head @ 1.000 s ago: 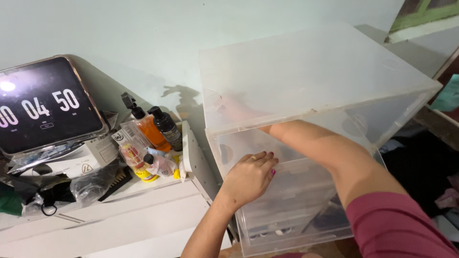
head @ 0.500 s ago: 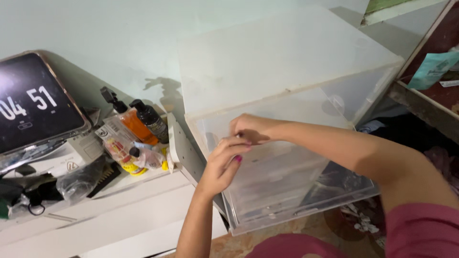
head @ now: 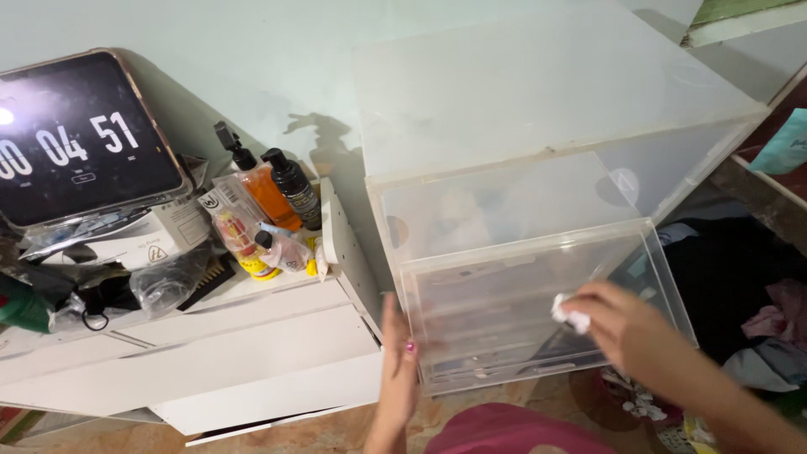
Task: The person wipes the exterior of a transparent plastic drawer unit with a tissue. They briefly walk to a nearby counter to retrieve a bottle of liquid and a fresh tissue, then return to continue wiping the drawer surfaces.
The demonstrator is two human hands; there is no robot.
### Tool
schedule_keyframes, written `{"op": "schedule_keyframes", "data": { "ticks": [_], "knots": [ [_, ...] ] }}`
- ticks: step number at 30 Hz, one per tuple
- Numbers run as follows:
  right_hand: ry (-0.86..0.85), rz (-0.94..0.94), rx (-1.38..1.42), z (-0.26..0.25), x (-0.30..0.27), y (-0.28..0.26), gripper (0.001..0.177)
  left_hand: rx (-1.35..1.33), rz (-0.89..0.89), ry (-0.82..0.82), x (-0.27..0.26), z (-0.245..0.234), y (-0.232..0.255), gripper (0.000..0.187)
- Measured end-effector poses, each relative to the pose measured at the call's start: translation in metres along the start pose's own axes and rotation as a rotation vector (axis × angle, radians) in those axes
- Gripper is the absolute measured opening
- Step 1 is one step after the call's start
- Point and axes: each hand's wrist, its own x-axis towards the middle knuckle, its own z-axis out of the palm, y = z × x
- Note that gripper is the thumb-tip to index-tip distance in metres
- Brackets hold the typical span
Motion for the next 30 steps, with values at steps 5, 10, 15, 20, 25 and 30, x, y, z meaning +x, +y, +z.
{"op": "schedule_keyframes", "data": {
  "ticks": [5,10,15,20,25,30],
  "knots": [
    [0.117,-0.460,0.052,0.047,0.005,-0.050,0.032,-0.016,-0.057,-0.071,0.000,0.008,0.003,0.079],
    [0.169,-0.484,0.106,0.064,0.031,-0.108,0.052,-0.004,-0.018,-0.047,-0.003,0.005,-0.015,0.070],
    [0.337,-0.304,0.026,0.062,0.057,-0.126,0.039,-0.079,-0.070,-0.025,-0.002,0.003,-0.025,0.066],
    [0.535,0.732,0.538,0.036,0.051,-0.069,0.035,-0.108,-0.063,-0.040,-0.002,0.002,-0.021,0.067],
    [0.782,0.412,-0.366,0.042,0.003,-0.028,0.026,-0.119,-0.042,-0.047,-0.001,0.005,-0.019,0.067],
    [0.564,0.135,-0.167,0.102,-0.003,-0.063,0.028,-0.119,-0.051,-0.041,0.001,0.005,-0.020,0.068]
  ]
}}
